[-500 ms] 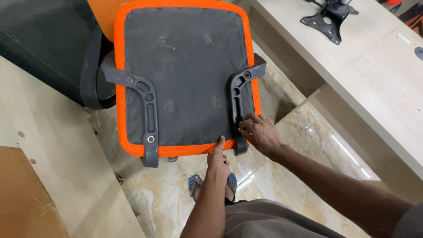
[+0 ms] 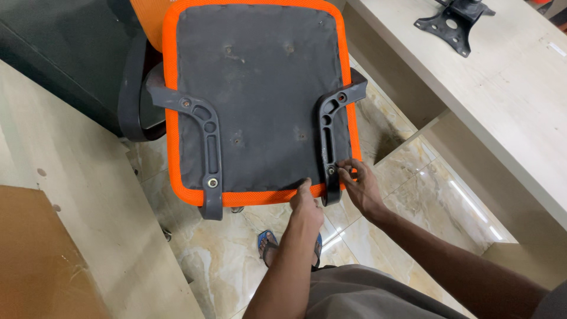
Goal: The person attaches a black plastic bracket to the underside of an orange office chair seat using a screwdriver. They align the bracket, insert screws, and tighten them to secure the bracket to the seat.
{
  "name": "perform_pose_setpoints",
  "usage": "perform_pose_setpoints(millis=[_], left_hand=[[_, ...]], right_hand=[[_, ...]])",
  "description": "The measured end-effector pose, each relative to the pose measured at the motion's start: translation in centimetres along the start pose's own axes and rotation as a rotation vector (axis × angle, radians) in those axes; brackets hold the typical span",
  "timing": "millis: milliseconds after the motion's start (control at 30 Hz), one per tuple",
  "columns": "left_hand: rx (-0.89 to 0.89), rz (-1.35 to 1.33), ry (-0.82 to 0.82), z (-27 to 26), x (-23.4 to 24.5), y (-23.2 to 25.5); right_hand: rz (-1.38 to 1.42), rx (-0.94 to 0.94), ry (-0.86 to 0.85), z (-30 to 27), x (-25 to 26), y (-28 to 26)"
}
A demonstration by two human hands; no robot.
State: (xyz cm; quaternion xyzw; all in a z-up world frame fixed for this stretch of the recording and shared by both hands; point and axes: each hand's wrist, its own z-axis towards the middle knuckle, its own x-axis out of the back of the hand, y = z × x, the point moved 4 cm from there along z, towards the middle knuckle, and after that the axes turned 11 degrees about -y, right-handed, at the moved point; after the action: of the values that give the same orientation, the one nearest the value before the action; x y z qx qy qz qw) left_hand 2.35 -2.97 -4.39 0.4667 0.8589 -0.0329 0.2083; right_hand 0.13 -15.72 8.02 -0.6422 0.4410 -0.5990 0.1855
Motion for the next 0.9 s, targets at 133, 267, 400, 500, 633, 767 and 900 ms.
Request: perform_pose_setpoints(millis=[133, 267, 400, 500, 633, 767, 900], left_hand=[[-0.038, -0.083, -0.196, -0.4, -2.9, -1.1], [-0.054, 0.041, -0.298, -2.0, -5.2, 0.0], [-0.137, 0.113, -0.383, -4.2, -7.2, 3.2], [-0.206, 0.157, -0.443, -5.9, -7.4, 5.5], [-0.292, 0.28, -0.514, -7.6, -9.2, 6.9], [-0.281, 0.374, -0.55, -7.7, -12.0, 7.1], [-0.399, 0.457, -0.636, -6.8, -14.6, 7.4]], right_hand=[[0.155, -0.103, 0.015, 0.6, -1.0, 0.5], [0.261, -0.131, 0.048, 1.2, -1.5, 1.0], [0.303, -0.164, 0.071, 1.6, -1.4, 1.5], [0.248, -0.154, 0.122, 1.8, -1.1, 1.0], [0.441, -0.118, 0.053, 2.8, -0.1, -1.0], [0.474, -0.034, -0.116, 4.1, 0.8, -3.8], [0.239, -0.076, -0.1, 6.0, 2.9, -5.1]])
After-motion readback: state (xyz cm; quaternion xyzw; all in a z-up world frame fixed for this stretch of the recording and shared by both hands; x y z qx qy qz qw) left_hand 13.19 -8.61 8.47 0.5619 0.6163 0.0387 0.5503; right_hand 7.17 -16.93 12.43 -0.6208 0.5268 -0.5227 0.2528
